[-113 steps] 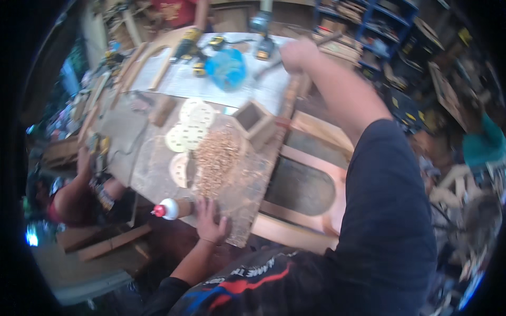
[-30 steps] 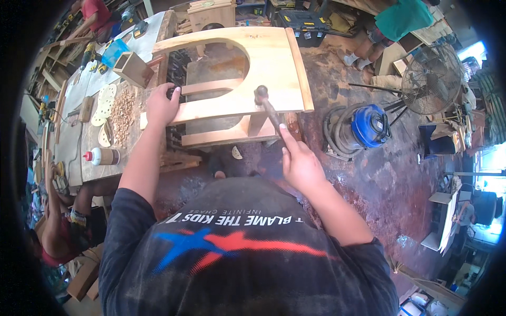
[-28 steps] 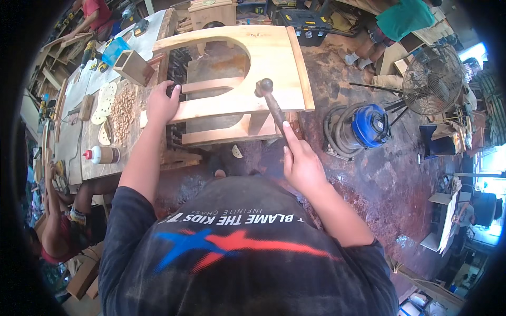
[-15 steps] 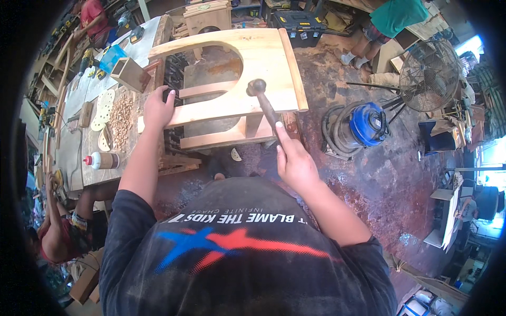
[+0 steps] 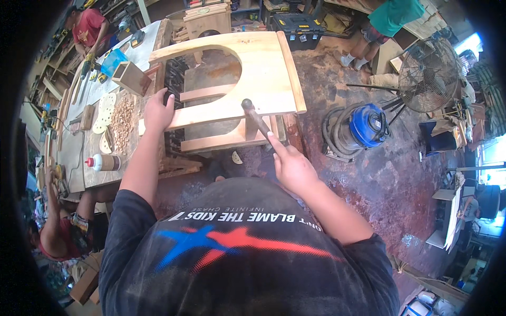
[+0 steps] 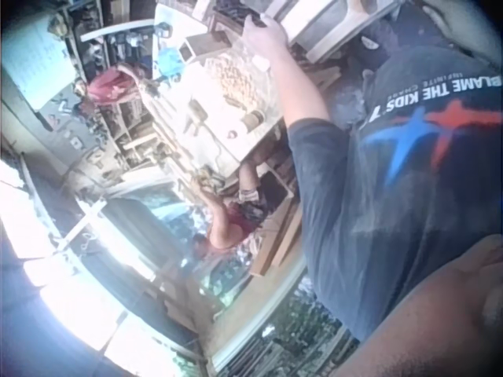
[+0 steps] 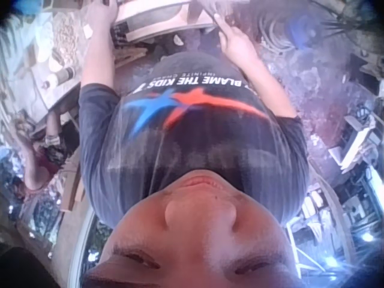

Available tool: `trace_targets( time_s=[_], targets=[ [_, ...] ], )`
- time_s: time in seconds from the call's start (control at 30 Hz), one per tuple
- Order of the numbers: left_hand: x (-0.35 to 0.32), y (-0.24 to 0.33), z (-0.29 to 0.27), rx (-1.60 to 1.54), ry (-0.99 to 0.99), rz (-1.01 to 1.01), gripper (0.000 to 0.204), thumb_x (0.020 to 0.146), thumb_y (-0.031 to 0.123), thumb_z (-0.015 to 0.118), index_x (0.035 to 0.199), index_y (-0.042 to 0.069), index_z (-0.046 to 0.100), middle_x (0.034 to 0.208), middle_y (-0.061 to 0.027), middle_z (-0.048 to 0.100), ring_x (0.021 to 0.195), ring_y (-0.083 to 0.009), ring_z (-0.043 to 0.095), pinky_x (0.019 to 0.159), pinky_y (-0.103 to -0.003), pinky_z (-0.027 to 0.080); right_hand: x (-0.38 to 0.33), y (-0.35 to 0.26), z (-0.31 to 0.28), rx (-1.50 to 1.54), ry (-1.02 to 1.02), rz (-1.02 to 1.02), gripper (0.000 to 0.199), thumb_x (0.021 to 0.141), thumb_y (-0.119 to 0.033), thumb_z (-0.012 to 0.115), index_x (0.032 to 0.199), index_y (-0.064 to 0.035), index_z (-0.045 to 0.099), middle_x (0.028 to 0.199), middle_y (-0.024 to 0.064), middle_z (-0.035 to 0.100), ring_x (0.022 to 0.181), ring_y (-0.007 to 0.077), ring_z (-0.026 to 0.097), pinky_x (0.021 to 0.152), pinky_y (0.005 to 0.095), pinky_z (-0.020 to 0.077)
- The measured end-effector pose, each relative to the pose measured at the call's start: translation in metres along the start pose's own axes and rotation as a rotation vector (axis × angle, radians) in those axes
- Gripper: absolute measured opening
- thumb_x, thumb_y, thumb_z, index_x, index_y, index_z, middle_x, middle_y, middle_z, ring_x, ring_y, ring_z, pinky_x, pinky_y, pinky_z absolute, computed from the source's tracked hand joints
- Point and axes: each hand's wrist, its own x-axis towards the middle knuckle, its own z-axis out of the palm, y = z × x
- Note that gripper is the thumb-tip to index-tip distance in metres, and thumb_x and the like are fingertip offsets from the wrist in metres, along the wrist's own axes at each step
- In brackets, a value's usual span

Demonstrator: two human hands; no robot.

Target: The person applies wood glue to the joints of a wooden frame, inserts wooden dowels into pre-drilled holes, and hammers the pieces together. They also wipe away excess glue with a cloth and smooth the wooden surfaces by hand.

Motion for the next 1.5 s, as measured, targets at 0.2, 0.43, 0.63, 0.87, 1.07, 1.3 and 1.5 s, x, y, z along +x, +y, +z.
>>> trace_targets(
  time_s=[0.2,0.43,0.63,0.87,1.07,1.3,1.5],
  targets=[
    [-0.001,-0.001,-0.001,-0.005,0.020,0.005,0.046,0.097,0.038,0.066,0.134,0.011,0.069,0.128,-0.0214,0.070,0.123,-0.0387,0.064,0.108,-0.047,0.048,0.000,-0.005,-0.022,0.150,0.278,-0.081,0.061,0.099,-0.009,0.062,0.158,-0.0177,0.048,0.093,0.0235,0.066,0.084,0.0435,0.068,0.080,0.0505,0.0564],
    [-0.002,-0.002,0.002,-0.014,0.038,0.020,0.048,0.097,0.037,0.066,0.137,0.011,0.067,0.126,-0.0232,0.071,0.120,-0.0400,0.065,0.106,-0.048,0.050,-0.003,0.020,-0.008,0.059,0.091,0.045,0.063,0.098,-0.009,0.063,0.159,-0.0182,0.047,0.094,0.0233,0.067,0.085,0.0439,0.068,0.081,0.0508,0.0557],
    [0.000,-0.007,0.006,-0.009,0.058,0.026,0.049,0.097,0.037,0.066,0.139,0.012,0.066,0.127,-0.0233,0.070,0.120,-0.0396,0.065,0.106,-0.048,0.050,-0.005,0.015,0.003,0.164,0.433,-0.073,0.058,0.099,-0.008,0.062,0.156,-0.0135,0.051,0.091,0.0209,0.066,0.083,0.0419,0.067,0.079,0.0476,0.0557],
    [0.002,-0.008,0.005,-0.032,0.055,0.027,0.050,0.097,0.038,0.066,0.140,0.013,0.066,0.127,-0.0235,0.070,0.120,-0.0398,0.065,0.106,-0.048,0.050,0.004,0.018,0.003,0.109,0.205,-0.035,0.062,0.099,-0.007,0.062,0.158,-0.0109,0.046,0.089,0.0212,0.066,0.082,0.0424,0.067,0.078,0.0495,0.0553],
    [-0.001,-0.002,0.001,-0.012,0.015,-0.038,0.050,0.097,0.038,0.066,0.140,0.014,0.066,0.124,-0.0234,0.071,0.119,-0.0404,0.065,0.105,-0.049,0.050,-0.010,0.018,0.016,0.133,0.354,-0.087,0.061,0.099,-0.010,0.061,0.158,-0.0120,0.046,0.090,0.0221,0.066,0.082,0.0428,0.067,0.080,0.0513,0.0553],
    [-0.003,0.003,-0.002,0.021,0.021,0.007,0.049,0.097,0.037,0.066,0.139,0.013,0.067,0.124,-0.0230,0.071,0.119,-0.0400,0.065,0.105,-0.049,0.050,-0.001,0.006,-0.008,0.155,0.292,-0.021,0.060,0.099,-0.009,0.061,0.157,-0.0135,0.048,0.092,0.0246,0.067,0.088,0.0435,0.069,0.081,0.0512,0.0553],
    [0.000,0.002,-0.002,0.016,0.056,0.006,0.048,0.097,0.037,0.066,0.138,0.012,0.067,0.124,-0.0230,0.072,0.118,-0.0399,0.065,0.105,-0.049,0.050,-0.007,0.019,0.008,0.184,0.169,0.036,0.057,0.098,-0.009,0.062,0.154,-0.0135,0.053,0.099,0.0248,0.070,0.090,0.0424,0.071,0.083,0.0470,0.0572]
  ],
)
